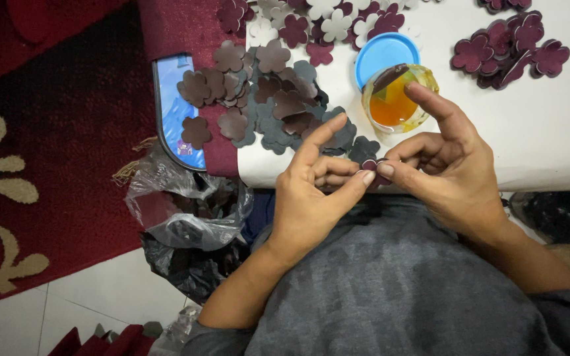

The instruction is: The person repeatedly picks up small flower-shaped cutouts, applies adhesive from a small container using a finger, and presses two pieces together. The assembled pieces are placed into a growing pile on the table.

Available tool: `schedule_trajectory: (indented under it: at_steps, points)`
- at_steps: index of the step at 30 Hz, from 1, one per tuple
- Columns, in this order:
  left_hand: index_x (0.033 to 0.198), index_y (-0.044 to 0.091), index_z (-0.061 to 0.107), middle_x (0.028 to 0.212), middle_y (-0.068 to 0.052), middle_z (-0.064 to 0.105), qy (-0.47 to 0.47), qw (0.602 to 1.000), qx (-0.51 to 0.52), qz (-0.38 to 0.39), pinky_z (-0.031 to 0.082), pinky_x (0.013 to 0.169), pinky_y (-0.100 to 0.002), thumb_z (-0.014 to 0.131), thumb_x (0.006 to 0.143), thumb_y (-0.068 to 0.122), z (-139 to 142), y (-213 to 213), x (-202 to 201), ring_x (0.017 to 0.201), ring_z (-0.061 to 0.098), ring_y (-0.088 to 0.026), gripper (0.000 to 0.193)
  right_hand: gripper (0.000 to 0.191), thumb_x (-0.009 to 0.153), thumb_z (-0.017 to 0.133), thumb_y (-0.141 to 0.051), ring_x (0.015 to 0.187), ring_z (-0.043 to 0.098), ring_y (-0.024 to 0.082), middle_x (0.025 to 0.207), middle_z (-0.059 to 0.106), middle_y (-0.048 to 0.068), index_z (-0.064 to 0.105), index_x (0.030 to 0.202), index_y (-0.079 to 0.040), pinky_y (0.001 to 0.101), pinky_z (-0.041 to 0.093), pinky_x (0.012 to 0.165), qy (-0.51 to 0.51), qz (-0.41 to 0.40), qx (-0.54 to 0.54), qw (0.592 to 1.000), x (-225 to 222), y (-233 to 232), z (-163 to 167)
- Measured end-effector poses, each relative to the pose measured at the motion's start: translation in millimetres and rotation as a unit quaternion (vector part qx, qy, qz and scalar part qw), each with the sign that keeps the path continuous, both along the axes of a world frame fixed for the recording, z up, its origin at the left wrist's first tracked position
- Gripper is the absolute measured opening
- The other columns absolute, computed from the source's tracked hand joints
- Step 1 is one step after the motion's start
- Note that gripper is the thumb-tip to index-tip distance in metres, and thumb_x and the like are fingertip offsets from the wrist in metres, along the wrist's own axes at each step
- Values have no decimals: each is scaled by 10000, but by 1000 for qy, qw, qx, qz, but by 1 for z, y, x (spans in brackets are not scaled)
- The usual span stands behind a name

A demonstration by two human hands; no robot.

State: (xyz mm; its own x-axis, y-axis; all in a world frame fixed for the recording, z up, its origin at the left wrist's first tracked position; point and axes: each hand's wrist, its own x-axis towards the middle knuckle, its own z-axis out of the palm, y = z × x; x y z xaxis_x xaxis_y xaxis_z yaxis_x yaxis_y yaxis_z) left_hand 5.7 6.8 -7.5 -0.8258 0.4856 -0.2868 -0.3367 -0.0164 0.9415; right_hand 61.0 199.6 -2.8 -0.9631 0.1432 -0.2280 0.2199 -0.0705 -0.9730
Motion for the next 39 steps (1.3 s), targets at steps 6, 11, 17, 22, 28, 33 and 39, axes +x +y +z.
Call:
schedule_trajectory:
  at_steps: [6,11,17,22,28,33,39]
  points:
    - [1540,-2,449,971,-68,729,29,999,16,8,616,811,-239,743,941,31,-6,1,1,886,732,-103,668,868,924,686,47,902,730,144,960,732,146,237,1664,-24,279,625,841,-3,7,-6,1000,1,0,1]
    - [1529,3,471,926,-40,707,34,999,5,25,570,765,-220,741,930,26,-7,1,1,816,682,-71,658,794,1004,624,9,867,666,116,1050,751,144,251,1704,-24,232,546,759,-4,-21,7,1000,4,6,9]
    - [1542,-9,441,963,-61,711,29,999,28,23,591,794,-229,734,936,4,-4,3,2,863,706,-94,673,886,887,689,39,942,705,136,1003,719,128,239,1648,-14,258,591,837,-22,35,16,999,5,2,10]
    - [1565,-11,394,988,-78,719,-23,996,88,8,596,821,-236,694,964,-25,-8,2,4,906,730,-123,672,839,922,681,44,945,727,155,969,730,123,272,1654,11,284,608,872,-18,36,-74,996,0,1,5]
    - [1599,-25,387,1027,-82,697,-51,988,144,-4,568,902,-243,654,1036,-8,-19,-2,4,959,692,-112,623,852,902,692,46,900,734,155,922,731,115,291,1652,-3,287,616,849,-43,30,-83,995,3,5,7]
    - [1582,-12,356,1040,-67,695,-79,983,163,-2,577,923,-238,650,1021,47,-16,-7,5,978,696,-92,636,854,903,694,54,903,732,156,924,737,120,297,1657,-1,280,606,851,-34,30,-82,996,4,7,6]
    - [1605,0,389,977,-59,671,-52,995,86,-23,532,769,-189,735,940,-4,-8,-1,9,864,666,-70,750,853,906,695,53,900,734,160,926,738,133,285,1652,-2,281,612,836,-19,51,-60,997,4,11,7]
